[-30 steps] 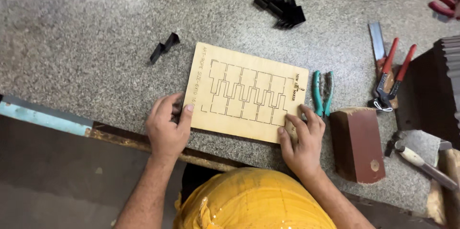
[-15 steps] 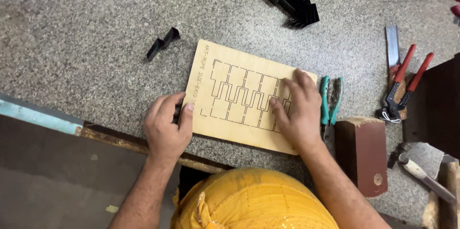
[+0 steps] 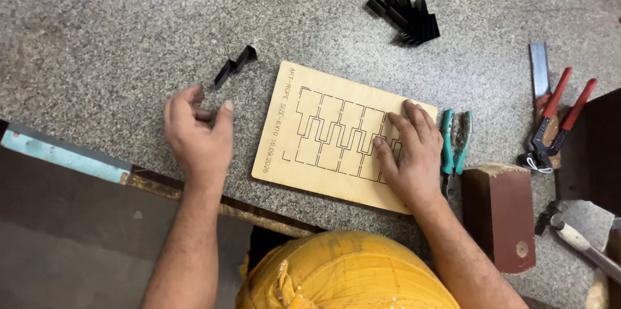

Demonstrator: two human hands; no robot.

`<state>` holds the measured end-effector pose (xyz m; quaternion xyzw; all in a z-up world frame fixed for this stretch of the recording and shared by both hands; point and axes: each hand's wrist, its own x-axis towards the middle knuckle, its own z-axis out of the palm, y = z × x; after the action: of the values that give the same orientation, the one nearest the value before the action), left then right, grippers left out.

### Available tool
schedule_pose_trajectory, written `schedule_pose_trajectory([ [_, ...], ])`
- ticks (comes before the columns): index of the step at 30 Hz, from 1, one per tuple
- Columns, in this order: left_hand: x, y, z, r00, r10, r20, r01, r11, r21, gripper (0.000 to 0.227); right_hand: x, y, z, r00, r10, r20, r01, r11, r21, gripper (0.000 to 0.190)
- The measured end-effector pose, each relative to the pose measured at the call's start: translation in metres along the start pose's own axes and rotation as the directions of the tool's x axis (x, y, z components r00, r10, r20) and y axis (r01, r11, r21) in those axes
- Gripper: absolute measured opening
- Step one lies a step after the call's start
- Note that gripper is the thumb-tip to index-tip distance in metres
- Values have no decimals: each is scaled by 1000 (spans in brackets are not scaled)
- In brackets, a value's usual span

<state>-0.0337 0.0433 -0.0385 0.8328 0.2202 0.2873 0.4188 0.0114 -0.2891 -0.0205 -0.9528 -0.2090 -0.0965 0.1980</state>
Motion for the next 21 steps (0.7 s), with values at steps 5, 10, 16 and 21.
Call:
schedule_pose_trajectory([
  [5, 23, -9, 14, 997, 37, 65, -43, 995, 90, 45, -2, 1, 1, 1000, 9, 5, -9, 1000, -2, 46],
  [10, 36, -12, 23, 991, 127, 42, -133, 960, 248, 27, 0, 0, 1, 1000, 9, 6, -9, 1000, -14, 46],
  [16, 35, -17, 29, 997, 56, 45, -64, 979, 193, 16, -1, 1, 1, 1000, 5, 0, -5, 1000, 4, 46],
  [21, 30, -22, 27, 987, 158, 18, -158, 963, 217, 18, -2, 2, 2, 1000, -3, 10, 3, 1000, -2, 46],
])
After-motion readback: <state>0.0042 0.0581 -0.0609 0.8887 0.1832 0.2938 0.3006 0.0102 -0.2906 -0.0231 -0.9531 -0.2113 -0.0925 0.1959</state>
